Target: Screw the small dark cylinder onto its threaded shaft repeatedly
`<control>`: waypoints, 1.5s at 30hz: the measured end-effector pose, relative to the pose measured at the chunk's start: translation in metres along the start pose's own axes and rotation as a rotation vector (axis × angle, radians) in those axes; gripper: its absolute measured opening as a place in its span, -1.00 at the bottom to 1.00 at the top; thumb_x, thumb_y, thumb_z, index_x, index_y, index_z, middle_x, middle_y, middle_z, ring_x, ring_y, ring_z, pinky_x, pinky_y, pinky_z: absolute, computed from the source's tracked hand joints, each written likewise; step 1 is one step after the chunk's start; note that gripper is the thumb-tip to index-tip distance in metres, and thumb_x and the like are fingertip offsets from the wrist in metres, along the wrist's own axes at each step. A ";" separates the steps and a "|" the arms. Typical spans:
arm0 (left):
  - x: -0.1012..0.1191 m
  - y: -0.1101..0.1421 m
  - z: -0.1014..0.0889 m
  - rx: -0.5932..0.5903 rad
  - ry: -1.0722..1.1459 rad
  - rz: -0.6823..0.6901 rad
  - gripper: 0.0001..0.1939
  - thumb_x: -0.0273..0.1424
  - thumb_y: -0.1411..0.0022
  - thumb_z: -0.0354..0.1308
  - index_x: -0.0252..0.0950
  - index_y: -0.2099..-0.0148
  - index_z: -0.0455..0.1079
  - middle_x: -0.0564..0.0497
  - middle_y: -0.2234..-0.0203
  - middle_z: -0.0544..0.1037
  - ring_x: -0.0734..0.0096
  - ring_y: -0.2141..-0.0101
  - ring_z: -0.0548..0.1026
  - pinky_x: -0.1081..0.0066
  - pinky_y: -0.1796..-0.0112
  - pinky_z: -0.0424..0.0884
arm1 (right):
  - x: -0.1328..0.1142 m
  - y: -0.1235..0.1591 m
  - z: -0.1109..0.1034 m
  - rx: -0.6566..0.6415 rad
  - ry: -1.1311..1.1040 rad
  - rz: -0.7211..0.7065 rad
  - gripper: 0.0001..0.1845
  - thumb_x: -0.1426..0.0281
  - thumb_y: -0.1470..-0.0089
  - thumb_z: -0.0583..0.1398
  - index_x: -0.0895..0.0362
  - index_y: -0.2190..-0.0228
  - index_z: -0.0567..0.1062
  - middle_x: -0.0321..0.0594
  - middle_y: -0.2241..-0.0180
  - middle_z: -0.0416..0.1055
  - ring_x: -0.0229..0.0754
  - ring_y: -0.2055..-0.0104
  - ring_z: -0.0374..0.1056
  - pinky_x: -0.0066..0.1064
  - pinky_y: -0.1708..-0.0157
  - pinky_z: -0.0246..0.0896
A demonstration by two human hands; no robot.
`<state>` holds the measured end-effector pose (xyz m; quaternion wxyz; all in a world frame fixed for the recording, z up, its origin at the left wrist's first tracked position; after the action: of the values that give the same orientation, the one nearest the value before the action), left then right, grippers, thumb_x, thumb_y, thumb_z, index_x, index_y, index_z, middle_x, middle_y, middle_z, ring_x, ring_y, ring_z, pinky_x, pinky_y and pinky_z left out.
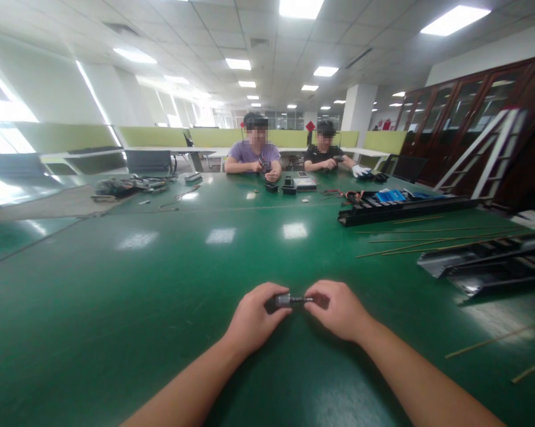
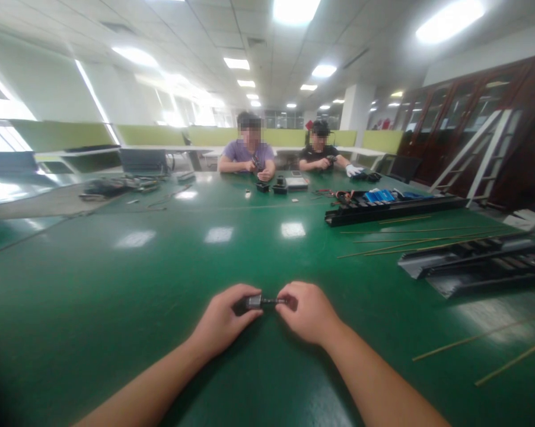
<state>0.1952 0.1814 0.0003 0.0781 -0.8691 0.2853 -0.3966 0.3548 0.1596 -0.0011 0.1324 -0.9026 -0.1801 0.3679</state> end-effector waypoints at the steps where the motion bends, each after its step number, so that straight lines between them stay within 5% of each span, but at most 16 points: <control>1: 0.000 0.000 0.000 0.001 0.002 0.001 -0.71 -0.46 -0.10 0.32 -0.18 0.09 0.48 0.03 0.20 0.56 0.29 0.16 0.51 0.30 0.09 0.42 | 0.000 0.000 0.000 0.000 0.003 -0.001 -0.93 0.44 -0.03 0.27 0.09 0.37 0.58 -0.28 0.44 0.48 -0.22 0.41 0.34 -0.42 0.37 0.16; 45: -0.002 -0.002 -0.005 0.027 0.023 -0.029 -0.70 -0.45 -0.09 0.33 -0.18 0.09 0.49 0.01 0.20 0.57 0.26 0.18 0.52 0.27 0.09 0.45 | 0.004 0.000 -0.011 0.026 0.034 0.007 -0.93 0.45 -0.01 0.25 0.10 0.39 0.57 -0.27 0.45 0.48 -0.22 0.42 0.35 -0.41 0.38 0.20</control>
<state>0.1914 0.1846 0.0028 0.0807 -0.8673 0.2684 -0.4115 0.3652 0.1600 0.0046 0.1458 -0.9076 -0.1701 0.3551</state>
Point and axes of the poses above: each hand's wrist, its own y-axis away from the middle knuckle, its own z-axis out of the palm, x = y × z, the point moved 10 cm from there along -y, towards the middle knuckle
